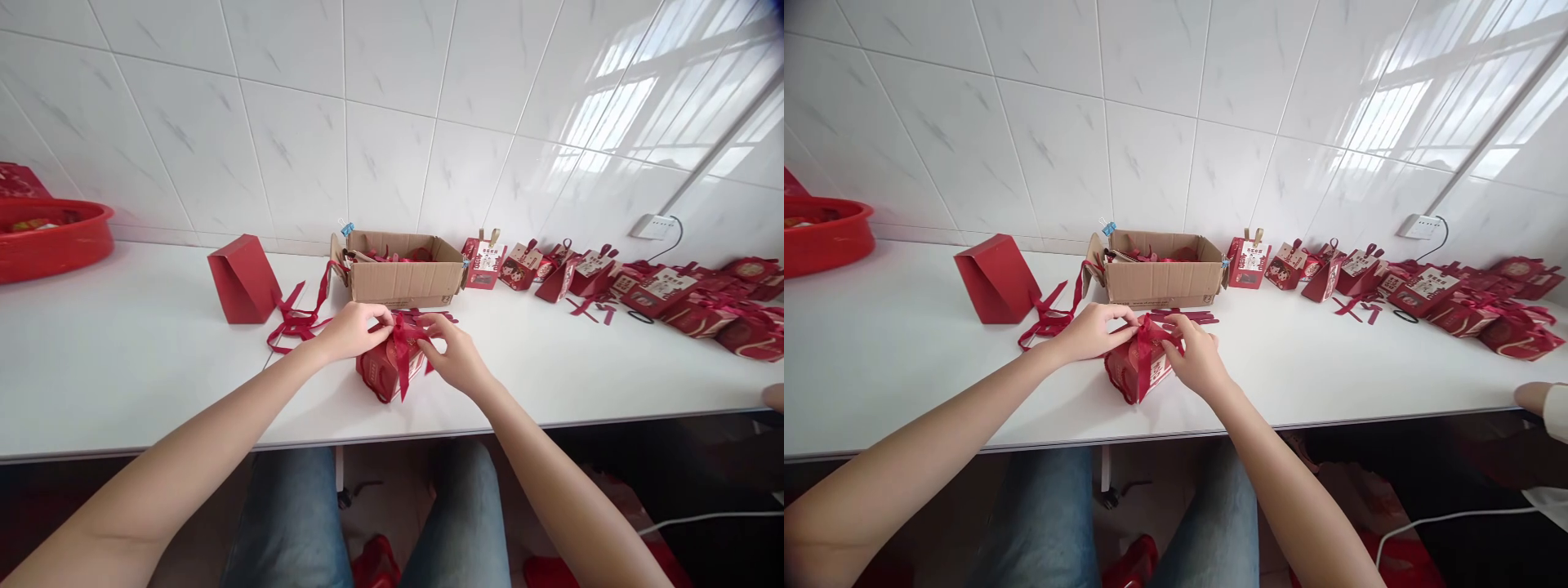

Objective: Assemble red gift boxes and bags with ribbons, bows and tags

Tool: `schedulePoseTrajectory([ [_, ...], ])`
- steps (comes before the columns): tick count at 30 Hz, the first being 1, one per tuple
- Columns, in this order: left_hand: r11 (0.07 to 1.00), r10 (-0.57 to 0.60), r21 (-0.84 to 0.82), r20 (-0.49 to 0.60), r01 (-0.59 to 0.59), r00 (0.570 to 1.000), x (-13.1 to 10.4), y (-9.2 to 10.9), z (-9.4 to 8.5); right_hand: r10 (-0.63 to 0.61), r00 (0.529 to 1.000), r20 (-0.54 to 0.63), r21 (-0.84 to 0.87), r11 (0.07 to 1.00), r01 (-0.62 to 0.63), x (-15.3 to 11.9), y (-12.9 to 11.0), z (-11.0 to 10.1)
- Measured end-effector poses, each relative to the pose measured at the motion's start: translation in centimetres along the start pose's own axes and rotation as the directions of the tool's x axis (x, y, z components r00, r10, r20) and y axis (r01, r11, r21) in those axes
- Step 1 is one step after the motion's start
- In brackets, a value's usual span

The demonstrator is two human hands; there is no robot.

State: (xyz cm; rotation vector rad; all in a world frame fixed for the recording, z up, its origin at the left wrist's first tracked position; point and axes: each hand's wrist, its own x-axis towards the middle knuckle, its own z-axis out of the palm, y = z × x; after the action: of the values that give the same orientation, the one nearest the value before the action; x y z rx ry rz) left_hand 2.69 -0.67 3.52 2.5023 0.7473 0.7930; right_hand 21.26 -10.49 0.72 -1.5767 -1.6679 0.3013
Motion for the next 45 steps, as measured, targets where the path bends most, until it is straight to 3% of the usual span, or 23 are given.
schedulePoseTrajectory([
  [4,0.996,0.002,0.091,0.032,-0.005,0.999,0.0,0.4,-0.3,-0.115,0.993,0.018,-0.121,0.986,0.116,0.2,0.1,-0.8],
  [7,0.989,0.014,0.146,0.058,-0.022,0.998,0.3,0.4,-0.4,-0.127,0.989,0.07,-0.179,0.974,0.137,0.4,-0.6,-1.7],
  [12,0.965,0.072,0.241,0.112,-0.098,0.991,0.9,0.2,-0.7,-0.147,0.989,0.021,0.025,0.989,0.147,3.0,-1.3,-1.6],
  [17,0.88,0.144,0.427,0.175,-0.207,0.974,1.4,0.3,-1.0,0.009,0.972,0.236,0.212,0.975,-0.061,5.7,-1.1,-0.7],
  [21,0.857,0.162,0.459,0.189,-0.233,0.969,1.3,0.5,-1.3,-0.023,0.959,0.283,0.25,0.967,-0.051,5.6,-1.3,-1.2],
  [24,0.877,0.146,0.437,0.16,-0.202,0.976,1.2,0.5,-1.4,-0.152,0.946,0.287,0.201,0.975,0.096,4.9,-1.2,-1.3],
  [28,0.914,0.105,0.377,0.13,-0.147,0.986,1.0,0.4,-1.7,-0.338,0.92,0.201,0.047,0.941,0.335,4.0,-0.6,-1.0],
  [33,0.96,-0.041,0.281,0.125,0.005,0.991,0.7,0.2,-2.1,-0.448,0.861,0.242,-0.073,0.876,0.476,3.0,0.3,-0.8],
  [41,0.991,-0.131,-0.029,0.084,0.134,0.988,0.6,-0.2,-1.8,-0.492,0.838,0.234,-0.021,0.86,0.511,2.6,1.2,-0.8],
  [45,0.954,-0.172,-0.221,0.143,0.201,0.975,0.6,-0.4,-1.5,-0.443,0.889,0.116,0.087,0.896,0.435,2.7,0.8,-0.7],
])
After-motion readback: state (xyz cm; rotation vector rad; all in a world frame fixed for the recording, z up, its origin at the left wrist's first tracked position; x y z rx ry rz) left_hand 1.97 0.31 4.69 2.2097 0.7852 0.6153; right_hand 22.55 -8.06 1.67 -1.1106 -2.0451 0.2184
